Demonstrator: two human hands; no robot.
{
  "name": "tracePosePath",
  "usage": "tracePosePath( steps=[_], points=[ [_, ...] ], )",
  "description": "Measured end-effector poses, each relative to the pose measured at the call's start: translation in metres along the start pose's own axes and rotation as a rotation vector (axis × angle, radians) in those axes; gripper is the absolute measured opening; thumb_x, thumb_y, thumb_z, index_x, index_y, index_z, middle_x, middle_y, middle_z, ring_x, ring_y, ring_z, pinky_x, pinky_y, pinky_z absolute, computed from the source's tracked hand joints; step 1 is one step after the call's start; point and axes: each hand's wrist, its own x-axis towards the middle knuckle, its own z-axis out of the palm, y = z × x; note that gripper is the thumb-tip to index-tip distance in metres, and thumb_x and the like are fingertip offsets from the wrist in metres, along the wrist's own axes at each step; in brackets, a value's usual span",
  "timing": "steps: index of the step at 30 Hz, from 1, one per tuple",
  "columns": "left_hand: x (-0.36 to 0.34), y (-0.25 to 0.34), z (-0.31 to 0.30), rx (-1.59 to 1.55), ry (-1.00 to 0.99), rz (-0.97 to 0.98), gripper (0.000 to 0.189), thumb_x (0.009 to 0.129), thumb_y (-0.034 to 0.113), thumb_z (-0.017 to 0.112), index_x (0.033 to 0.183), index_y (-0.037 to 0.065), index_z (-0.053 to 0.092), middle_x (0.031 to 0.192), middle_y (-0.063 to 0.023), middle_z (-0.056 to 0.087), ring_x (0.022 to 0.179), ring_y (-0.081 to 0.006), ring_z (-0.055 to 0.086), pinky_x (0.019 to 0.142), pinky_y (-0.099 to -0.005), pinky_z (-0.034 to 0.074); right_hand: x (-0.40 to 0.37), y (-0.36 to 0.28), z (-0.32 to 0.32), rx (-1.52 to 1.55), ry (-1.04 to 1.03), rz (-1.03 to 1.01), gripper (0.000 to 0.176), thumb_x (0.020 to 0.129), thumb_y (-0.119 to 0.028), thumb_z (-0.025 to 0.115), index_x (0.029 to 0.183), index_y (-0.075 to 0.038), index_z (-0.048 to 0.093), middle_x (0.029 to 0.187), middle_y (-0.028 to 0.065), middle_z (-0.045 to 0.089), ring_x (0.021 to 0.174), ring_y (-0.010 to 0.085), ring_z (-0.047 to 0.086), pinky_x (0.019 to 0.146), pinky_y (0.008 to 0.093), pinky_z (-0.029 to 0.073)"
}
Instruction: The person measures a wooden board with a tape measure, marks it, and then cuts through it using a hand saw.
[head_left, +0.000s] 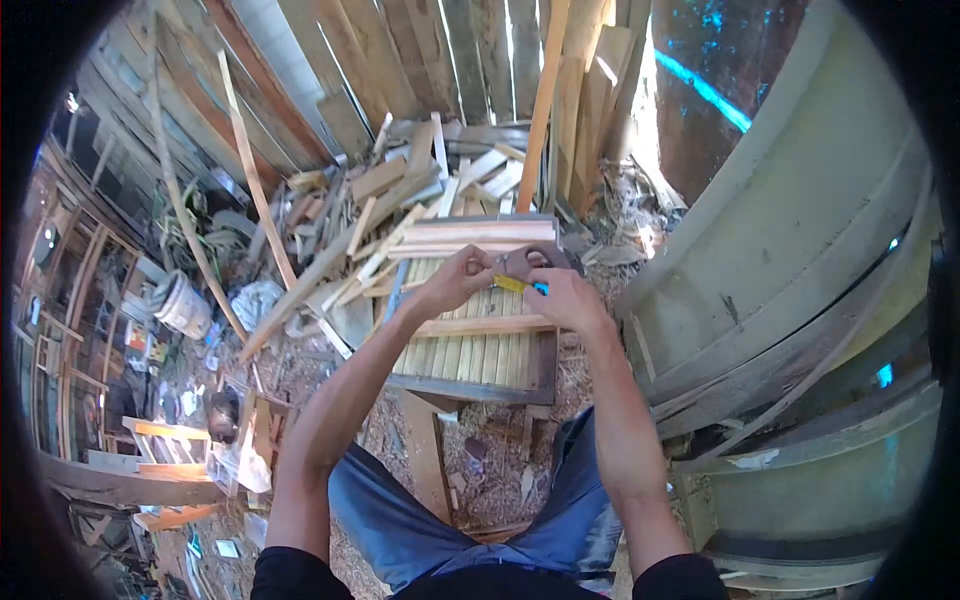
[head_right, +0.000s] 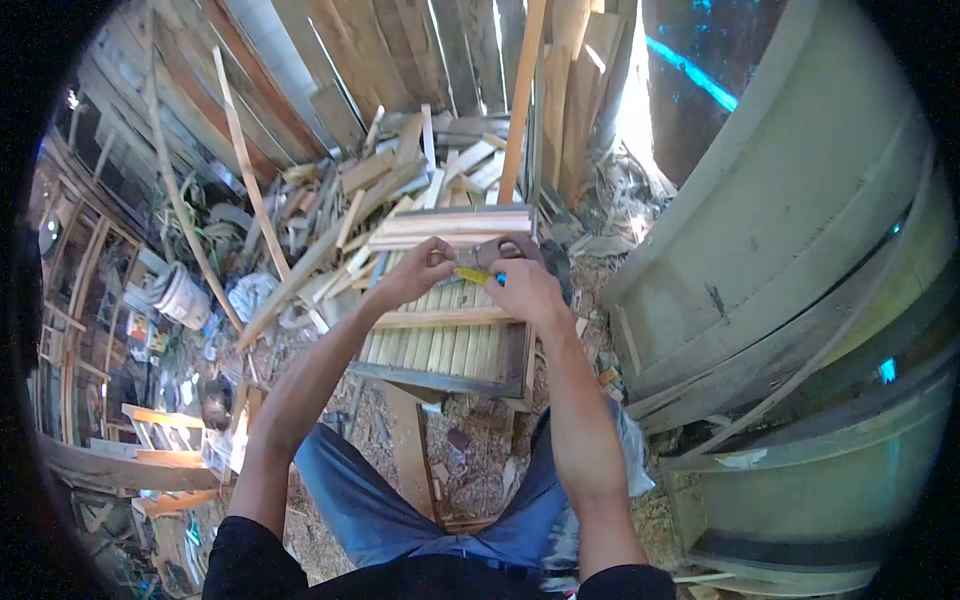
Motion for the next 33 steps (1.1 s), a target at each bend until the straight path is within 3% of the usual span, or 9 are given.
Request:
tracePosePath(
  steps=[6,7,9,11,14,19,22,24,33],
  points=[
    [0.006,-0.006,0.029,-0.088,0.250,-0.032,0.047,0.091,0.033,0.069,0.127,0.008,0.052,0.090,-0.0038,0.062,0.077,-0.0083,0.054,0.059,-0.0264,0.044,0.002,0.009,0.003,0.100,0.214,0.147,0.029,0.079,-0.035,0.065,0.100,-0.018,0.076,0.098,0.0177,0.071,0.094,0.0387,0.067,0.085,0.0466,0.053],
    [-0.002,-0.003,0.033,0.121,0.216,-0.168,0.052,0.089,0.036,0.070,0.129,0.007,0.052,0.101,-0.0067,0.064,0.093,-0.0131,0.059,0.072,-0.0288,0.049,0.004,0.009,0.004,0.143,0.264,0.183,0.028,0.078,-0.035,0.066,0.096,-0.016,0.077,0.097,0.0177,0.071,0.094,0.0389,0.067,0.084,0.0465,0.053],
    [-0.001,-0.070,0.028,0.553,0.066,0.139,0.049,0.087,0.040,0.071,0.122,0.010,0.056,0.112,-0.0099,0.066,0.103,-0.0281,0.063,0.089,-0.0389,0.047,0.001,0.007,0.002,0.136,0.298,0.163,0.027,0.078,-0.032,0.061,0.093,-0.015,0.076,0.095,0.0194,0.070,0.090,0.0397,0.067,0.081,0.0458,0.053],
    [-0.031,-0.051,0.053,1.193,-0.035,0.199,0.040,0.087,0.040,0.068,0.114,0.011,0.062,0.110,-0.0114,0.066,0.102,-0.0321,0.062,0.093,-0.0489,0.042,-0.002,0.004,0.000,0.107,0.327,0.176,0.028,0.078,-0.029,0.057,0.088,-0.011,0.075,0.090,0.0215,0.069,0.085,0.0408,0.067,0.077,0.0448,0.053],
    [-0.025,-0.080,0.053,1.073,-0.047,0.197,0.033,0.088,0.036,0.065,0.109,0.012,0.062,0.109,-0.0146,0.065,0.103,-0.0318,0.062,0.095,-0.0561,0.037,0.000,0.006,-0.001,0.125,0.407,0.057,0.028,0.079,-0.030,0.058,0.087,-0.009,0.075,0.084,0.0206,0.069,0.082,0.0399,0.067,0.075,0.0440,0.053],
    [-0.004,-0.039,0.032,0.855,-0.046,0.335,0.024,0.084,0.021,0.068,0.102,0.007,0.061,0.100,-0.0136,0.066,0.100,-0.0361,0.060,0.085,-0.0474,0.046,-0.024,-0.028,-0.011,0.371,0.606,0.034,0.028,0.086,-0.026,0.065,0.095,-0.001,0.073,0.079,0.0132,0.072,0.072,0.0166,0.066,0.068,0.0310,0.050],
    [-0.006,0.024,0.011,0.697,0.153,0.540,0.026,0.086,0.017,0.069,0.106,0.003,0.059,0.098,-0.0131,0.064,0.093,-0.0308,0.061,0.078,-0.0430,0.049,-0.037,-0.050,-0.011,0.491,0.773,-0.037,0.029,0.086,-0.024,0.065,0.100,0.000,0.073,0.081,0.0123,0.073,0.074,0.0166,0.067,0.069,0.0309,0.050],
    [-0.025,0.071,-0.004,0.319,0.236,0.359,0.028,0.092,0.018,0.065,0.113,0.000,0.059,0.099,-0.0114,0.065,0.091,-0.0221,0.063,0.082,-0.0371,0.050,-0.049,-0.086,-0.021,0.407,0.804,-0.049,0.030,0.087,-0.022,0.065,0.103,0.002,0.072,0.086,0.0122,0.074,0.077,0.0159,0.067,0.070,0.0300,0.050],
    [-0.048,0.063,-0.022,-0.199,0.405,0.472,0.035,0.098,0.017,0.057,0.126,-0.004,0.054,0.105,-0.0102,0.067,0.094,-0.0163,0.065,0.080,-0.0306,0.052,-0.015,-0.131,0.004,0.559,0.694,-0.174,0.025,0.088,-0.018,0.063,0.096,0.004,0.073,0.076,0.0057,0.068,0.067,0.0103,0.059,0.062,0.0260,0.047]
  ],
)
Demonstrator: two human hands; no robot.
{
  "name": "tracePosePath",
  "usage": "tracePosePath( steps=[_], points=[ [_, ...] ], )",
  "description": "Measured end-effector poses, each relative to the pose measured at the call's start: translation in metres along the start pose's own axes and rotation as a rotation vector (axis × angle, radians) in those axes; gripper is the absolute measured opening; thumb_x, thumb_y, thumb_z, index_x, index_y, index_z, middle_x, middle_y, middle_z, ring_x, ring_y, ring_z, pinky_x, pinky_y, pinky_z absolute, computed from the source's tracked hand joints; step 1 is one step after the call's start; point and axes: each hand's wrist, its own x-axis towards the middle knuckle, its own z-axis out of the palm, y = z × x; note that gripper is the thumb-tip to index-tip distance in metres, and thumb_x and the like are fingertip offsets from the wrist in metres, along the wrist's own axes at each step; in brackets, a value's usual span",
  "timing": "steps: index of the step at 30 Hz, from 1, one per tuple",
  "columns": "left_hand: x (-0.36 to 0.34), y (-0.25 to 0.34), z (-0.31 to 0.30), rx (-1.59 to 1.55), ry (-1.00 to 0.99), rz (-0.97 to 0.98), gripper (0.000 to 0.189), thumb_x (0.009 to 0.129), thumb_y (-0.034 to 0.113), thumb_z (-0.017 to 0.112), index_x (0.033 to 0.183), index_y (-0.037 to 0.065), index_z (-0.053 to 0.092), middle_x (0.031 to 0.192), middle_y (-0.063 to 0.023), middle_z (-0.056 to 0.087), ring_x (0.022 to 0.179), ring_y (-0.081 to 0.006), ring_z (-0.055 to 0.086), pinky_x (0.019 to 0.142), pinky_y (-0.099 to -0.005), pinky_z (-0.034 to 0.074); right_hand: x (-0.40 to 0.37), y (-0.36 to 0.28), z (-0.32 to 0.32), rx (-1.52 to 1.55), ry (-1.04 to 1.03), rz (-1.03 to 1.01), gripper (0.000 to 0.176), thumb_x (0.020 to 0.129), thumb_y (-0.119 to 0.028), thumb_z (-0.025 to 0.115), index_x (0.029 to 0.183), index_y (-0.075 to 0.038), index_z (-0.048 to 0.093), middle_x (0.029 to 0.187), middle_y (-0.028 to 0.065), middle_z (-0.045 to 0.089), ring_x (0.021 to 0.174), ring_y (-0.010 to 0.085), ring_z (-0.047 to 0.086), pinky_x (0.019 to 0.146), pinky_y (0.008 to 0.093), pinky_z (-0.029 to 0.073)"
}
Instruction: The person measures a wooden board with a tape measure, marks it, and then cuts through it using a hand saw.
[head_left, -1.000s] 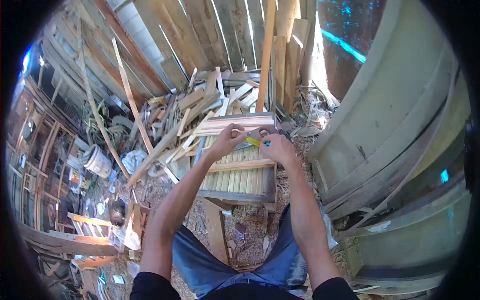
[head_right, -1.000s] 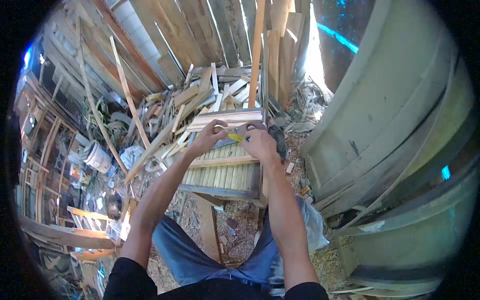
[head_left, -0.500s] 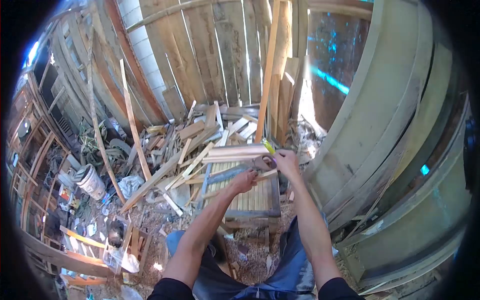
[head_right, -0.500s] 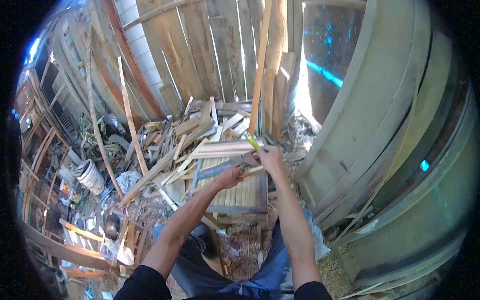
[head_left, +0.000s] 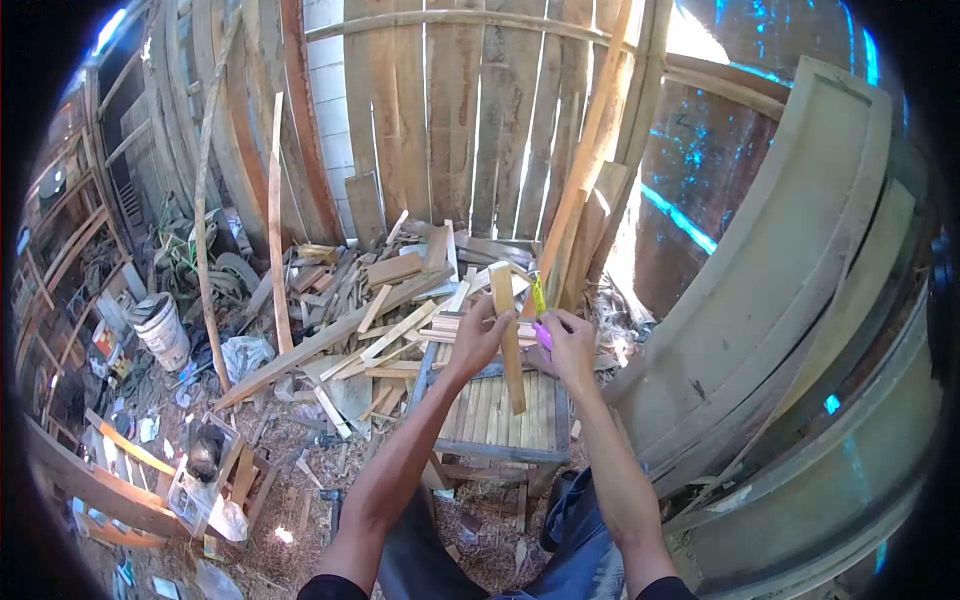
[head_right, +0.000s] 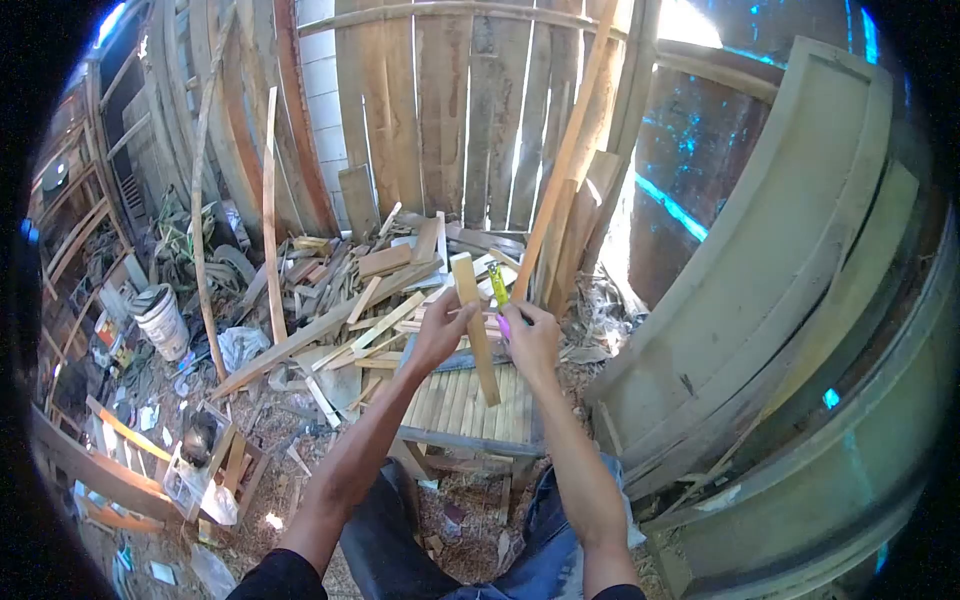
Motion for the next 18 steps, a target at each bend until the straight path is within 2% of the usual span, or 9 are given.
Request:
tracePosePath(
  steps=[1,2,4,9,11,12,13,16,18],
  points=[
    [-0.004,-0.010,0.000,-0.017,0.037,-0.016,0.035,0.097,0.017,0.059,0.125,-0.004,0.056,0.104,-0.0107,0.067,0.093,-0.0165,0.065,0.079,-0.0311,0.053,0.005,0.005,0.004,0.004,-0.004,0.021,0.025,0.088,-0.018,0.063,0.096,0.004,0.073,0.076,0.0057,0.068,0.067,0.0103,0.059,0.062,0.0260,0.047],
    [0.000,-0.020,-0.008,0.210,-0.022,-0.019,0.034,0.095,0.018,0.062,0.121,-0.003,0.059,0.101,-0.0113,0.069,0.092,-0.0173,0.066,0.080,-0.0319,0.053,0.008,0.012,0.005,-0.023,-0.059,0.038,0.027,0.087,-0.021,0.063,0.095,0.003,0.072,0.075,0.0108,0.069,0.067,0.0153,0.063,0.064,0.0297,0.048],
    [0.001,-0.027,-0.011,0.185,-0.007,-0.013,0.034,0.093,0.019,0.064,0.119,-0.002,0.062,0.100,-0.0118,0.070,0.090,-0.0183,0.067,0.079,-0.0326,0.053,0.006,0.017,0.007,-0.009,-0.102,0.050,0.032,0.085,-0.026,0.063,0.096,0.003,0.071,0.075,0.0177,0.069,0.067,0.0212,0.066,0.065,0.0335,0.048],
    [0.008,-0.017,-0.006,0.161,0.040,0.015,0.033,0.093,0.019,0.064,0.119,-0.002,0.062,0.098,-0.0113,0.071,0.089,-0.0176,0.067,0.079,-0.0325,0.053,0.012,0.014,0.016,0.042,-0.108,0.098,0.031,0.086,-0.025,0.062,0.096,0.003,0.071,0.076,0.0168,0.070,0.066,0.0203,0.065,0.064,0.0329,0.048],
    [0.008,-0.010,-0.002,0.272,0.033,-0.020,0.031,0.093,0.018,0.064,0.118,-0.001,0.064,0.098,-0.0102,0.071,0.087,-0.0167,0.067,0.078,-0.0323,0.053,0.013,0.012,0.016,0.109,-0.069,0.045,0.031,0.086,-0.025,0.061,0.096,0.003,0.071,0.075,0.0167,0.069,0.066,0.0191,0.064,0.064,0.0324,0.047],
    [0.009,-0.009,-0.002,0.364,-0.004,0.052,0.030,0.093,0.018,0.064,0.117,0.000,0.065,0.096,-0.0091,0.070,0.085,-0.0154,0.066,0.075,-0.0311,0.054,0.012,0.006,0.012,0.098,-0.099,0.076,0.031,0.086,-0.024,0.061,0.096,0.003,0.071,0.072,0.0161,0.069,0.064,0.0182,0.064,0.063,0.0323,0.047],
    [0.007,-0.006,-0.001,0.362,-0.014,0.041,0.030,0.093,0.018,0.064,0.117,0.000,0.065,0.096,-0.0091,0.070,0.085,-0.0154,0.066,0.075,-0.0311,0.054,0.011,0.003,0.011,0.095,-0.093,0.090,0.031,0.086,-0.024,0.061,0.096,0.003,0.071,0.072,0.0161,0.069,0.064,0.0182,0.064,0.063,0.0323,0.047],
    [0.002,-0.002,0.009,0.348,0.027,0.032,0.026,0.093,0.015,0.063,0.114,0.000,0.066,0.093,-0.0084,0.068,0.084,-0.0143,0.066,0.071,-0.0293,0.054,0.006,-0.002,0.007,-0.003,-0.054,0.050,0.029,0.086,-0.024,0.061,0.095,0.002,0.071,0.071,0.0173,0.068,0.063,0.0224,0.064,0.062,0.0347,0.048],
    [0.000,-0.006,0.008,0.312,0.006,0.007,0.025,0.092,0.013,0.062,0.113,-0.001,0.066,0.094,-0.0083,0.067,0.086,-0.0146,0.066,0.072,-0.0295,0.054,0.004,0.004,0.008,0.024,-0.058,0.065,0.029,0.086,-0.024,0.061,0.094,0.001,0.071,0.071,0.0184,0.067,0.064,0.0239,0.065,0.063,0.0357,0.048]
  ],
)
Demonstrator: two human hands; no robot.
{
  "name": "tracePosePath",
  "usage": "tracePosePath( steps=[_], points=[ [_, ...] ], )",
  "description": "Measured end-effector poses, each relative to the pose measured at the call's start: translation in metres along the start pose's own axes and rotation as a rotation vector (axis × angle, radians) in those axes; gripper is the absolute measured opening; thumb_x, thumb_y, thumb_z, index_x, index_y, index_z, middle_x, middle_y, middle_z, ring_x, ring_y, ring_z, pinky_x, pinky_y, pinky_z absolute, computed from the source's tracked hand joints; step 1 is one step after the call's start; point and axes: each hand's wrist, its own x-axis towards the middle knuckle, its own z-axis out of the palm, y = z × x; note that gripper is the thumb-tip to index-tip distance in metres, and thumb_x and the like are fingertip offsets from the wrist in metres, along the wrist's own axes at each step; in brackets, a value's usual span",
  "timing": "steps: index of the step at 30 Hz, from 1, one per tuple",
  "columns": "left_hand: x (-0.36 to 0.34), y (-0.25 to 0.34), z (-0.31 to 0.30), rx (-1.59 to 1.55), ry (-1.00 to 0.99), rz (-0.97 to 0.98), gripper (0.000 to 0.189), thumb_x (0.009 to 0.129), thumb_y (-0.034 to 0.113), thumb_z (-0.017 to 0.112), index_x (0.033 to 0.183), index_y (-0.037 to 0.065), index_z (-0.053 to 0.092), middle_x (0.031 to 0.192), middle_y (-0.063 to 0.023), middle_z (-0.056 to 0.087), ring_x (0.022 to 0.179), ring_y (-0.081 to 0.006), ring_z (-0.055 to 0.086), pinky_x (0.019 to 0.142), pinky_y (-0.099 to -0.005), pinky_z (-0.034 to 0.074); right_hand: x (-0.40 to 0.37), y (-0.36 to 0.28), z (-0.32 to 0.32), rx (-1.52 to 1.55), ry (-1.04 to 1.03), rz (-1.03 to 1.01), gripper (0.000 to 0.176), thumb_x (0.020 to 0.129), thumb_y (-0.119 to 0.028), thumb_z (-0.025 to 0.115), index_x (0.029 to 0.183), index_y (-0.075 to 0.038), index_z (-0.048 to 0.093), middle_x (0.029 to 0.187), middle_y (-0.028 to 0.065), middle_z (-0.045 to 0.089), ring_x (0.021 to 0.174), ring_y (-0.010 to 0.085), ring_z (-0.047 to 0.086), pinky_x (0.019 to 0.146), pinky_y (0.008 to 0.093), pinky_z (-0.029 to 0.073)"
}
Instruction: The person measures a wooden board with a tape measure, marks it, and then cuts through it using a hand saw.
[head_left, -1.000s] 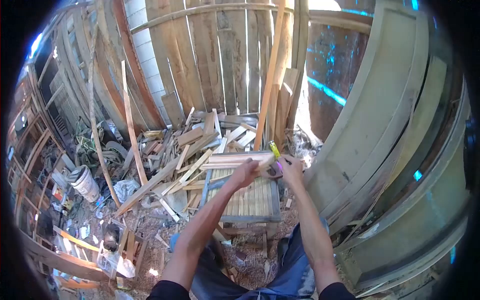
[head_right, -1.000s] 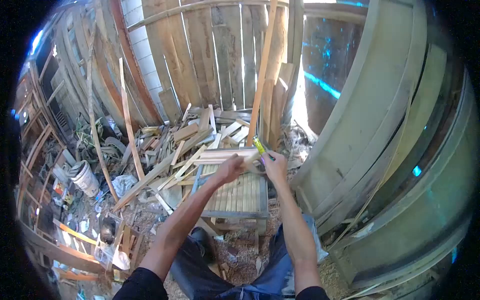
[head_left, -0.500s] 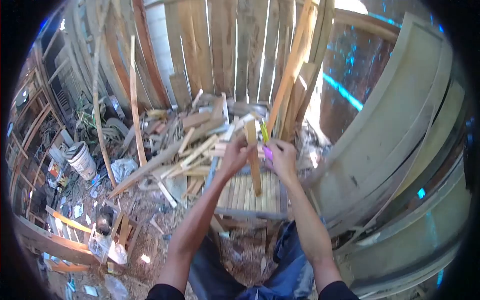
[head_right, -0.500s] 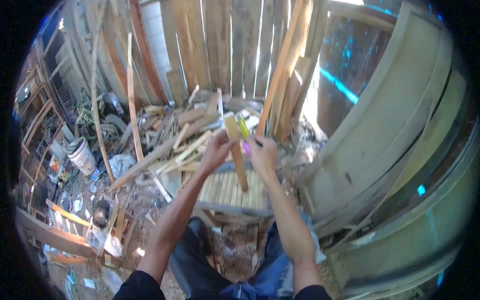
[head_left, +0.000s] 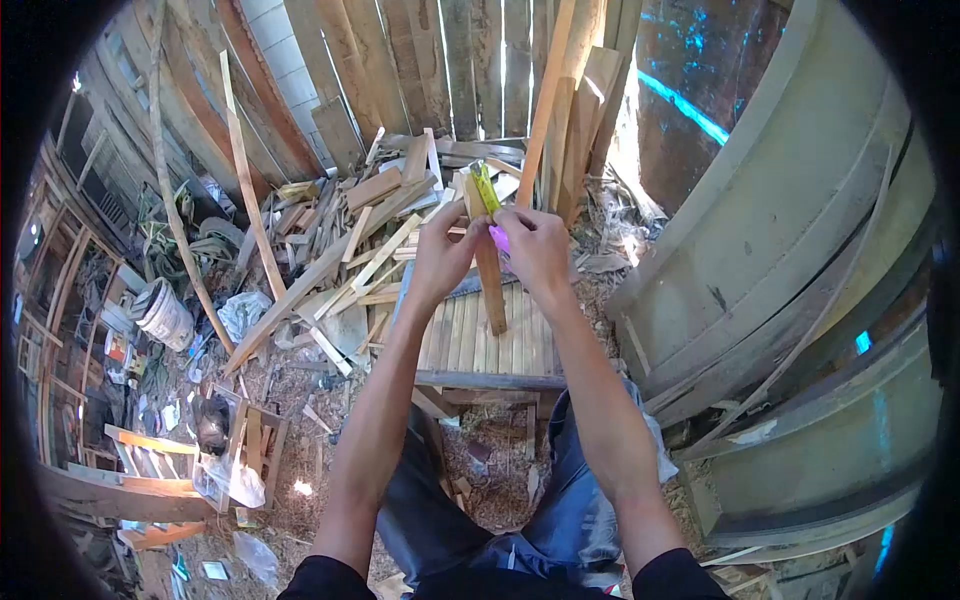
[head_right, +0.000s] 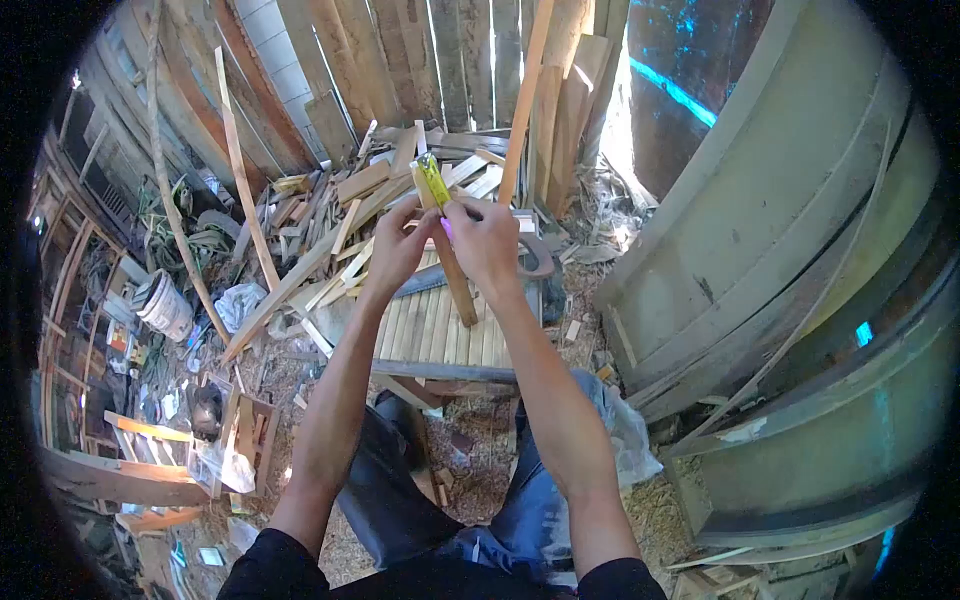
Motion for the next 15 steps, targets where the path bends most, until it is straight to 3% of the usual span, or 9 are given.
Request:
tracePosePath(
  steps=[3,5,7,9,10,14,15],
  points=[
    [0.004,-0.007,-0.008,-0.046,-0.039,-0.006,0.023,0.092,0.014,0.060,0.109,-0.001,0.067,0.098,-0.0079,0.065,0.090,-0.0153,0.064,0.073,-0.0292,0.053,-0.003,-0.004,0.001,0.015,0.005,0.005,0.029,0.086,-0.025,0.060,0.094,0.001,0.071,0.072,0.0201,0.066,0.066,0.0273,0.067,0.065,0.0376,0.049],
    [0.002,-0.012,-0.018,0.126,-0.097,0.023,0.025,0.093,0.019,0.059,0.106,-0.001,0.067,0.101,-0.0078,0.064,0.091,-0.0144,0.062,0.069,-0.0284,0.050,-0.008,-0.001,0.005,0.007,0.012,0.022,0.029,0.086,-0.025,0.060,0.093,0.001,0.071,0.073,0.0206,0.067,0.067,0.0291,0.068,0.066,0.0384,0.050],
    [-0.001,-0.007,-0.023,0.118,-0.080,0.033,0.031,0.094,0.027,0.059,0.102,-0.002,0.068,0.095,-0.0081,0.064,0.082,-0.0132,0.061,0.065,-0.0276,0.046,-0.007,0.002,0.014,-0.085,-0.059,0.006,0.028,0.086,-0.024,0.060,0.092,0.000,0.072,0.074,0.0203,0.068,0.069,0.0338,0.068,0.067,0.0396,0.050],
    [-0.004,-0.004,-0.028,-0.062,-0.015,-0.051,0.036,0.095,0.033,0.061,0.099,-0.002,0.069,0.090,-0.0078,0.065,0.075,-0.0125,0.060,0.063,-0.0267,0.045,-0.012,0.002,0.023,-0.065,-0.088,0.012,0.028,0.086,-0.025,0.060,0.091,0.000,0.073,0.074,0.0212,0.068,0.070,0.0369,0.067,0.068,0.0416,0.050],
    [-0.004,-0.006,-0.030,-0.008,0.027,-0.035,0.041,0.095,0.037,0.061,0.095,-0.003,0.069,0.086,-0.0082,0.065,0.069,-0.0109,0.060,0.062,-0.0271,0.046,-0.014,0.001,0.029,-0.072,-0.066,-0.006,0.029,0.087,-0.026,0.060,0.091,0.000,0.073,0.073,0.0222,0.067,0.071,0.0372,0.067,0.068,0.0422,0.051],
    [-0.007,0.012,-0.041,0.104,0.065,-0.126,0.039,0.095,0.033,0.064,0.101,-0.005,0.067,0.087,-0.0090,0.066,0.074,-0.0103,0.063,0.061,-0.0267,0.050,-0.020,-0.003,0.043,-0.074,-0.047,-0.063,0.029,0.087,-0.027,0.062,0.091,-0.001,0.074,0.074,0.0243,0.066,0.071,0.0382,0.067,0.068,0.0430,0.051],
    [-0.009,0.023,-0.039,0.007,0.206,-0.065,0.036,0.095,0.029,0.065,0.105,-0.006,0.065,0.088,-0.0096,0.067,0.075,-0.0109,0.064,0.062,-0.0261,0.052,-0.021,-0.001,0.048,-0.071,-0.048,-0.060,0.029,0.087,-0.027,0.062,0.091,-0.001,0.074,0.074,0.0243,0.066,0.071,0.0382,0.067,0.068,0.0430,0.051]
  ],
)
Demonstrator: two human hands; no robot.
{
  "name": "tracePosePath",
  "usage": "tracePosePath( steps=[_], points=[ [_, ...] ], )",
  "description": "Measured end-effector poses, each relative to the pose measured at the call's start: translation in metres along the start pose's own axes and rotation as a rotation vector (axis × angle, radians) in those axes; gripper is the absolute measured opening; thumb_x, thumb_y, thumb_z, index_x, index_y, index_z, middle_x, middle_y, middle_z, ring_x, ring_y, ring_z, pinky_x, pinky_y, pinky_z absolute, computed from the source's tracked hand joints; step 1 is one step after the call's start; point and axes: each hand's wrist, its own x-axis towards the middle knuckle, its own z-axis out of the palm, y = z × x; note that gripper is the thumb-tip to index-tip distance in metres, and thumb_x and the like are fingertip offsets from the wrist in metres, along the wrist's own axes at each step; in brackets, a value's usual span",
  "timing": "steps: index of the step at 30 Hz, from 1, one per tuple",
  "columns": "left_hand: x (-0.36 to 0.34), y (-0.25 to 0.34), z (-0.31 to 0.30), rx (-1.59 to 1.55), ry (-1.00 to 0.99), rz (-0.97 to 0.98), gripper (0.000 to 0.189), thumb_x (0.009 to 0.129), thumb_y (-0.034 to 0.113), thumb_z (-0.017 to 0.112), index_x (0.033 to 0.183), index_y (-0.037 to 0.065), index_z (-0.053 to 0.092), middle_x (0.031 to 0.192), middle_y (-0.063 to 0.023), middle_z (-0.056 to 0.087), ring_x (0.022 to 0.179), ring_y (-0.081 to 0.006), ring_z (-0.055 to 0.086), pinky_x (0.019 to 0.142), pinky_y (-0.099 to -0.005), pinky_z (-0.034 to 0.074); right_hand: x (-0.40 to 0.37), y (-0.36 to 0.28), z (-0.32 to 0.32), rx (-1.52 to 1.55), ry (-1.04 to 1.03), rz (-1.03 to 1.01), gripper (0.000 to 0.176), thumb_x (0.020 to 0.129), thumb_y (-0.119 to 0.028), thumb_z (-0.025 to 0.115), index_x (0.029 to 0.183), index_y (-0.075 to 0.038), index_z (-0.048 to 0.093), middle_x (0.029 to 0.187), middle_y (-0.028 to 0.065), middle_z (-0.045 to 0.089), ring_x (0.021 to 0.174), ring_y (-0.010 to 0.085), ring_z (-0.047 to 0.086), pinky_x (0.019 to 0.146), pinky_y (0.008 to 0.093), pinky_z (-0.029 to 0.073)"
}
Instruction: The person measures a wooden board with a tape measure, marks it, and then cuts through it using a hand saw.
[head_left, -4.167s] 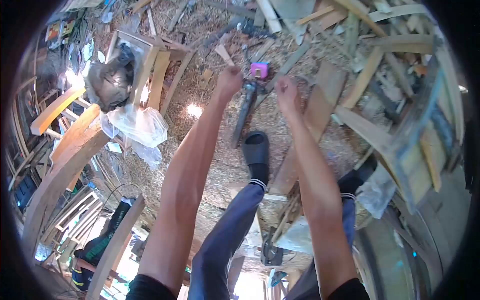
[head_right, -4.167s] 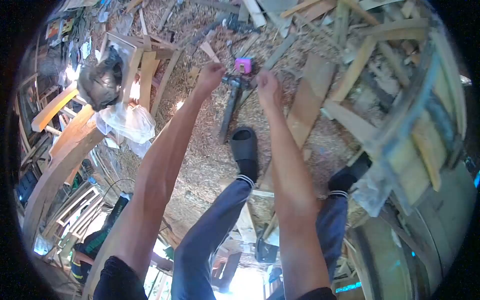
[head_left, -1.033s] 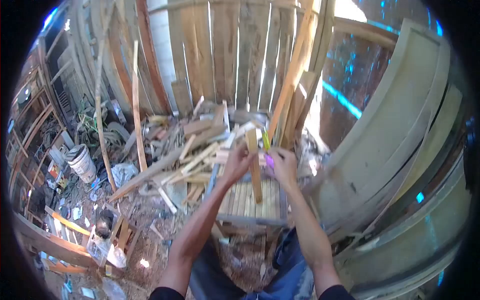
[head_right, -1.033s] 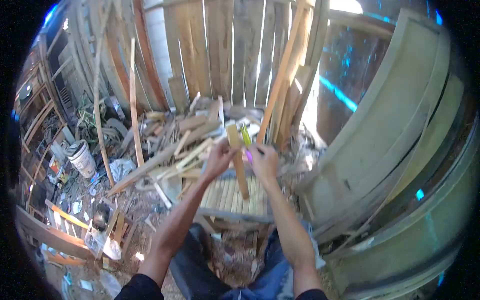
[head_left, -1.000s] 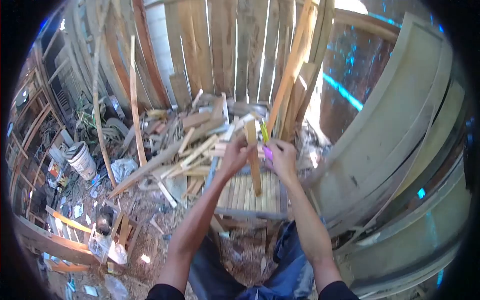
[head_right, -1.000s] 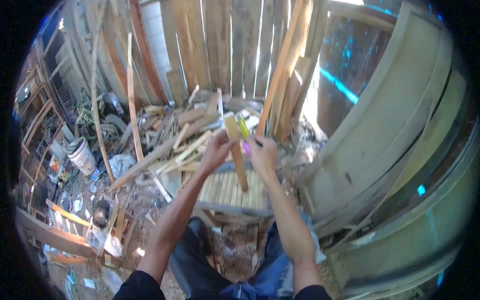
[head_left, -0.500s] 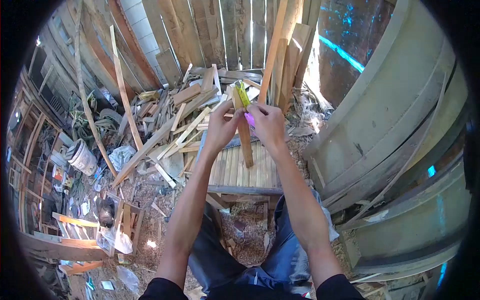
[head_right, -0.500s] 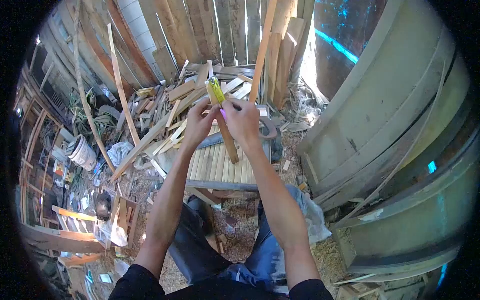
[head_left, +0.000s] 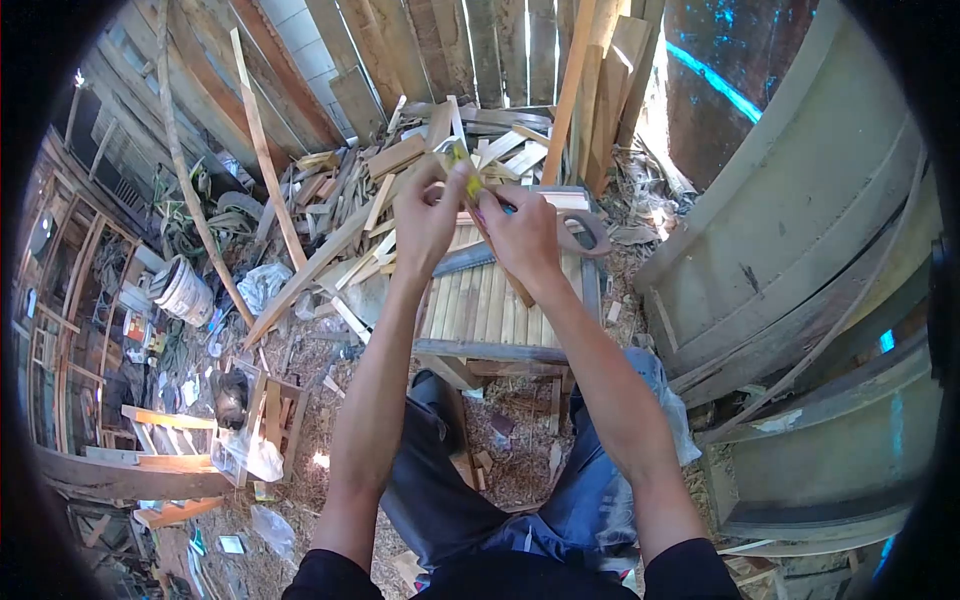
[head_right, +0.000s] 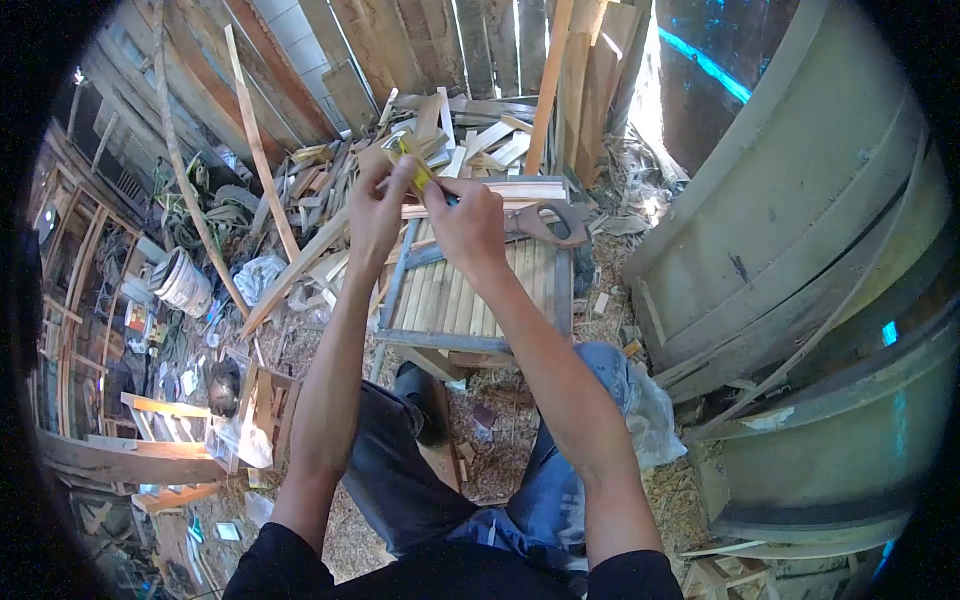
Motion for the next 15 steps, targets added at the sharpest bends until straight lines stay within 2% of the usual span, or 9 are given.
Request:
tracePosePath(
  steps=[1,4,6,8,9,11,13,15],
  points=[
    [-0.002,0.007,0.000,-0.108,0.133,0.051,0.035,0.094,0.025,0.067,0.108,-0.006,0.062,0.088,-0.0102,0.067,0.077,-0.0115,0.065,0.063,-0.0254,0.054,-0.001,0.004,0.006,0.011,-0.010,-0.018,0.027,0.087,-0.026,0.063,0.091,-0.001,0.074,0.074,0.0240,0.066,0.071,0.0387,0.067,0.068,0.0428,0.052],
    [0.006,0.010,-0.013,-0.193,0.184,0.121,0.033,0.093,0.017,0.069,0.114,-0.006,0.058,0.091,-0.0106,0.068,0.080,-0.0137,0.067,0.064,-0.0243,0.056,-0.003,0.005,0.016,0.012,-0.018,-0.039,0.025,0.087,-0.024,0.063,0.091,-0.001,0.073,0.074,0.0235,0.067,0.071,0.0394,0.067,0.066,0.0425,0.052],
    [0.007,0.008,-0.017,-0.174,0.194,0.102,0.027,0.093,0.015,0.069,0.109,-0.006,0.061,0.091,-0.0106,0.068,0.078,-0.0136,0.067,0.063,-0.0255,0.057,-0.004,0.004,0.016,0.005,-0.021,-0.042,0.024,0.087,-0.023,0.064,0.091,-0.001,0.073,0.074,0.0232,0.067,0.070,0.0395,0.067,0.065,0.0425,0.052],
    [0.009,0.005,-0.020,-0.181,0.150,0.130,0.023,0.093,0.019,0.069,0.095,-0.003,0.064,0.092,-0.0086,0.067,0.078,-0.0108,0.065,0.064,-0.0273,0.060,-0.004,0.002,0.014,0.000,-0.078,0.018,0.026,0.089,-0.023,0.063,0.097,-0.001,0.073,0.076,0.0180,0.070,0.068,0.0259,0.068,0.065,0.0355,0.050],
    [0.010,0.004,-0.021,-0.162,0.140,0.122,0.021,0.093,0.017,0.069,0.092,-0.003,0.064,0.095,-0.0090,0.069,0.078,-0.0102,0.066,0.066,-0.0266,0.060,-0.004,0.004,0.014,-0.003,-0.085,0.019,0.026,0.089,-0.023,0.063,0.097,-0.001,0.073,0.076,0.0180,0.070,0.068,0.0259,0.068,0.065,0.0355,0.050],
    [0.012,0.001,-0.021,-0.131,0.137,0.162,0.019,0.092,0.015,0.069,0.091,-0.004,0.064,0.090,-0.0092,0.069,0.075,-0.0107,0.067,0.063,-0.0253,0.057,-0.002,0.008,0.012,0.074,-0.041,-0.030,0.026,0.088,-0.023,0.064,0.093,0.001,0.072,0.077,0.0236,0.068,0.072,0.0383,0.068,0.065,0.0422,0.051],
    [0.011,0.005,-0.015,-0.105,0.147,0.229,0.017,0.091,0.011,0.071,0.086,-0.004,0.063,0.083,-0.0081,0.070,0.071,-0.0089,0.067,0.058,-0.0220,0.051,-0.002,0.013,0.013,0.051,-0.031,-0.047,0.027,0.087,-0.024,0.064,0.095,0.000,0.071,0.077,0.0233,0.068,0.072,0.0384,0.067,0.065,0.0424,0.052],
    [0.008,0.008,-0.014,-0.033,0.175,0.260,0.017,0.090,0.010,0.071,0.086,-0.004,0.063,0.082,-0.0080,0.070,0.071,-0.0091,0.067,0.058,-0.0218,0.051,-0.002,0.011,0.010,0.034,-0.018,-0.068,0.028,0.087,-0.026,0.065,0.097,0.000,0.070,0.077,0.0229,0.068,0.071,0.0385,0.067,0.065,0.0425,0.052]
  ],
)
